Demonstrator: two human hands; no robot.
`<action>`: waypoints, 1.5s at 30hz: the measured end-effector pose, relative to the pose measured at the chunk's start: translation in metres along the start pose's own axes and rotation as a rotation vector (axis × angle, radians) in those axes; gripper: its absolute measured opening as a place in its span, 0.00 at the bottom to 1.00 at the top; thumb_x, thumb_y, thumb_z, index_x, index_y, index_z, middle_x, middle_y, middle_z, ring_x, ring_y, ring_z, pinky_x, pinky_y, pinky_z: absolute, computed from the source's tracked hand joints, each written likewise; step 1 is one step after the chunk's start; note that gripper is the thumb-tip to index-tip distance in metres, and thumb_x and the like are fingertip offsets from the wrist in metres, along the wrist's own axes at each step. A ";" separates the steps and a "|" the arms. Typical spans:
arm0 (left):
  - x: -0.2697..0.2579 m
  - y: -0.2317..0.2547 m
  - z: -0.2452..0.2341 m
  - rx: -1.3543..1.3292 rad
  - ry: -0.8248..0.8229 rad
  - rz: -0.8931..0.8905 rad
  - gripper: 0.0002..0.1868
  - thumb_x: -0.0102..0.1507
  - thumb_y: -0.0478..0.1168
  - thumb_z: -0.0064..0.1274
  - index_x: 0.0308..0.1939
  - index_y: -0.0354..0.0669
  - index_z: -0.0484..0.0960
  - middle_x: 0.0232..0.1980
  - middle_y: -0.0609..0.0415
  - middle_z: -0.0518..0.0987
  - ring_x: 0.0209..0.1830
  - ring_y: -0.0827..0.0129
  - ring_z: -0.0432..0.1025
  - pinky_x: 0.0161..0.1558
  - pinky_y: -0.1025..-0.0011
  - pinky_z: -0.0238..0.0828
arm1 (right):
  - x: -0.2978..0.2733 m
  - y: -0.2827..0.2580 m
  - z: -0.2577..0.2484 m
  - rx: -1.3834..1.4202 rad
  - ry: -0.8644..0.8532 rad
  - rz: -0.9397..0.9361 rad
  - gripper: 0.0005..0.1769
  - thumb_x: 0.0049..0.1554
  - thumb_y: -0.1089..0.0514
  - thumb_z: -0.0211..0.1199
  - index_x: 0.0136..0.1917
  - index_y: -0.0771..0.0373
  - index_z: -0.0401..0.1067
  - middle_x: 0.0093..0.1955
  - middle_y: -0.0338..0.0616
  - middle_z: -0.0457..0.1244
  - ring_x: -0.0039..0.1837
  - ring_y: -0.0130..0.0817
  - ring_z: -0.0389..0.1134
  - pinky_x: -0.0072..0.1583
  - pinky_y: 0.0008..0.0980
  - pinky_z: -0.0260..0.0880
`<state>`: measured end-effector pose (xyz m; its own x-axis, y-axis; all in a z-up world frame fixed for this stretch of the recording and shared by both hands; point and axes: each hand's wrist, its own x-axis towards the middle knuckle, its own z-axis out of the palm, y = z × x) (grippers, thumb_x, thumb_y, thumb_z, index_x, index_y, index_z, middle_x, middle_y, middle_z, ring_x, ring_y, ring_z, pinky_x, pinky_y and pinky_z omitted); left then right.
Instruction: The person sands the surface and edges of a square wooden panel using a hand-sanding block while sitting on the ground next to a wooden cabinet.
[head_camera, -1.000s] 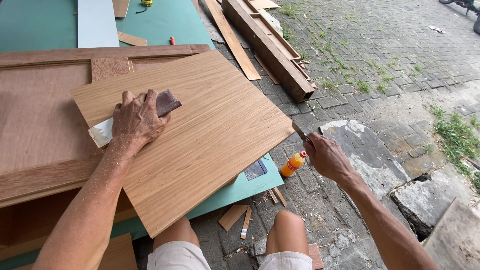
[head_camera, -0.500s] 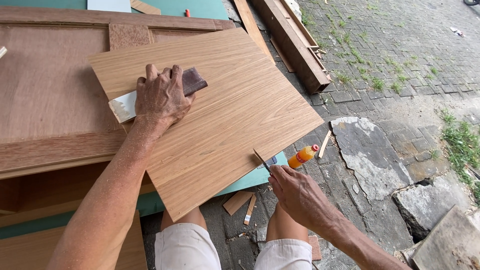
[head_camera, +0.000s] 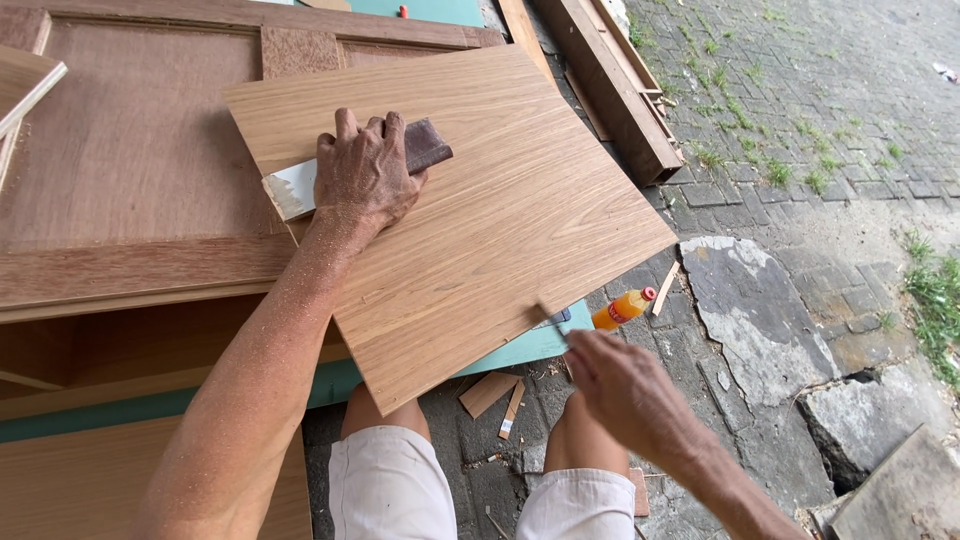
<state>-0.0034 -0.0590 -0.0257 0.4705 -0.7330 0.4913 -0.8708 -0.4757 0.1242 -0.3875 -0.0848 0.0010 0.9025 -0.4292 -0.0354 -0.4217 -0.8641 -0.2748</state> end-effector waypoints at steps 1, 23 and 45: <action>0.001 -0.001 0.000 -0.021 -0.006 -0.004 0.30 0.60 0.64 0.56 0.51 0.45 0.72 0.49 0.52 0.82 0.55 0.48 0.64 0.45 0.48 0.67 | 0.003 0.018 -0.002 -0.080 0.072 0.040 0.08 0.66 0.58 0.50 0.51 0.58 0.70 0.38 0.37 0.68 0.29 0.23 0.66 0.31 0.22 0.72; 0.000 -0.004 0.011 -0.046 -0.013 -0.004 0.37 0.59 0.69 0.60 0.58 0.46 0.72 0.48 0.51 0.82 0.57 0.50 0.64 0.46 0.48 0.69 | -0.001 -0.044 0.014 -0.091 0.061 0.150 0.11 0.66 0.55 0.51 0.53 0.59 0.72 0.41 0.38 0.70 0.33 0.24 0.71 0.36 0.26 0.77; -0.001 -0.004 0.014 -0.084 0.013 -0.029 0.34 0.57 0.67 0.62 0.54 0.49 0.72 0.47 0.56 0.82 0.56 0.53 0.62 0.43 0.49 0.68 | -0.014 -0.159 0.035 0.112 -0.012 -0.096 0.09 0.64 0.50 0.56 0.51 0.55 0.69 0.38 0.39 0.65 0.33 0.36 0.68 0.35 0.39 0.71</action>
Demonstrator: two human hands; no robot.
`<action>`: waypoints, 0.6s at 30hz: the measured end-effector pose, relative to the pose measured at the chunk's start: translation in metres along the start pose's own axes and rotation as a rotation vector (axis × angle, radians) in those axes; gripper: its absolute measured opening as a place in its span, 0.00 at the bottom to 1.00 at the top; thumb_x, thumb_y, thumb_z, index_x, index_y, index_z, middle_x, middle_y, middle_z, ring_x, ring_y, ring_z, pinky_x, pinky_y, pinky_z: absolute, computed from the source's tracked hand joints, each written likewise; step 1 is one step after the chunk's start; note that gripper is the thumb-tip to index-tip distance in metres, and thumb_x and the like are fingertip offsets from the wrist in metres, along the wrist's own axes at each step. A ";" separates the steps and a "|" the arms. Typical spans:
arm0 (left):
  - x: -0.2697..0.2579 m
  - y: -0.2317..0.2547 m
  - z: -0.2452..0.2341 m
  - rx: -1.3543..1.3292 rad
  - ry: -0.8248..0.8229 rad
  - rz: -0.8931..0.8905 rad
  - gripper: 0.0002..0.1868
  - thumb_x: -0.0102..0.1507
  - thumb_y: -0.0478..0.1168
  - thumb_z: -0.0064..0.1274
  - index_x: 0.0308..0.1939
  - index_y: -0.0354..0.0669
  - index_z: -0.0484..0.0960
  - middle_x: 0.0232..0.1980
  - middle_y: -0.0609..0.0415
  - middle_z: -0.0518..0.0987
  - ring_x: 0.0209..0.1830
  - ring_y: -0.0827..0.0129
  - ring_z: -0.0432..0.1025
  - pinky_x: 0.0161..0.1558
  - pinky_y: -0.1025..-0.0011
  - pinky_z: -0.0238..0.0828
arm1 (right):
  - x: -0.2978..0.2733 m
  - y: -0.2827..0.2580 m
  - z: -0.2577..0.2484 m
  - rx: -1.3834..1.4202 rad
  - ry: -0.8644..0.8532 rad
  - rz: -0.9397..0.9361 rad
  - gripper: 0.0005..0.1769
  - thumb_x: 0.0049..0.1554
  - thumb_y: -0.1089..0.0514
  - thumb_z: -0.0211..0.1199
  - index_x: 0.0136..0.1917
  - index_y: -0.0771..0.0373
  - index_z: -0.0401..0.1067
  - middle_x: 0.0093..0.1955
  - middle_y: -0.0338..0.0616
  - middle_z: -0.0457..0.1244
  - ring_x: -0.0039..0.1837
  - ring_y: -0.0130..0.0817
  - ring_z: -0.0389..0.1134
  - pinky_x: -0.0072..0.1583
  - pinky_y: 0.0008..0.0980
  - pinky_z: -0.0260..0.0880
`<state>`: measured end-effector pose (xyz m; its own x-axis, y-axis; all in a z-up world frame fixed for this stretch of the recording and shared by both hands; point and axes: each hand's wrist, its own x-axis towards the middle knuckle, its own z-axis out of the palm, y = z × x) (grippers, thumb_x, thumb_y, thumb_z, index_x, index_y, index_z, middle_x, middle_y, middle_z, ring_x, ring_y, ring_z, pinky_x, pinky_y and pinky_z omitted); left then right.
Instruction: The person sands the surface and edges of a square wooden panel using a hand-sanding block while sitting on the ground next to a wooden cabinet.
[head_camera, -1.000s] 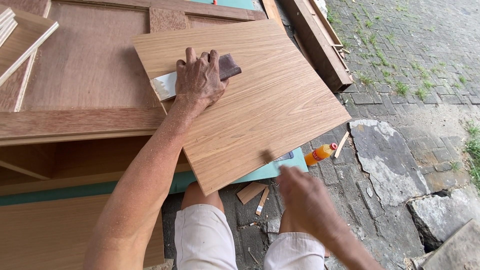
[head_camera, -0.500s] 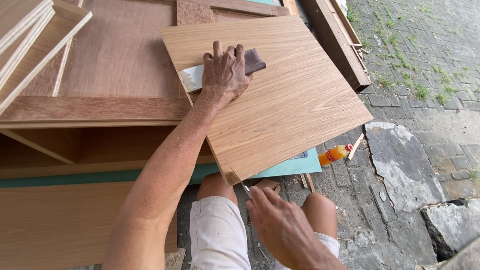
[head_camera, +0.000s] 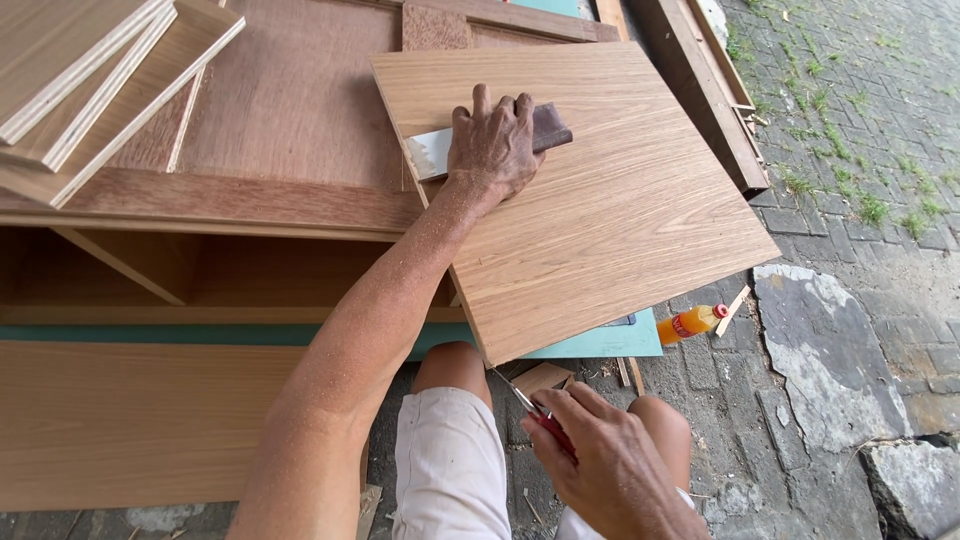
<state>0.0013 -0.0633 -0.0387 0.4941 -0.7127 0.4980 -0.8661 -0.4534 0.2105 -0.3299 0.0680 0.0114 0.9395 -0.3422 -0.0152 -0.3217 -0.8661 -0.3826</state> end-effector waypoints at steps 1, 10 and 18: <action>0.000 0.000 0.000 0.010 0.025 0.003 0.34 0.56 0.68 0.62 0.52 0.50 0.73 0.47 0.57 0.82 0.56 0.53 0.62 0.44 0.48 0.68 | -0.003 0.003 0.001 -0.037 0.039 -0.028 0.09 0.63 0.50 0.58 0.44 0.55 0.67 0.35 0.38 0.64 0.33 0.37 0.67 0.37 0.39 0.67; 0.003 0.002 0.001 0.010 0.018 -0.004 0.33 0.56 0.68 0.62 0.52 0.51 0.74 0.48 0.59 0.82 0.58 0.54 0.62 0.45 0.48 0.68 | -0.001 0.039 -0.017 -0.143 0.056 0.247 0.17 0.63 0.52 0.51 0.63 0.57 0.70 0.44 0.38 0.72 0.34 0.27 0.73 0.36 0.31 0.81; 0.004 0.001 -0.004 0.012 -0.019 0.023 0.36 0.58 0.70 0.61 0.55 0.48 0.72 0.47 0.56 0.82 0.57 0.54 0.63 0.44 0.50 0.70 | 0.003 -0.034 0.035 -0.016 -0.141 -0.184 0.23 0.64 0.59 0.55 0.69 0.74 0.63 0.46 0.46 0.67 0.30 0.34 0.70 0.27 0.34 0.77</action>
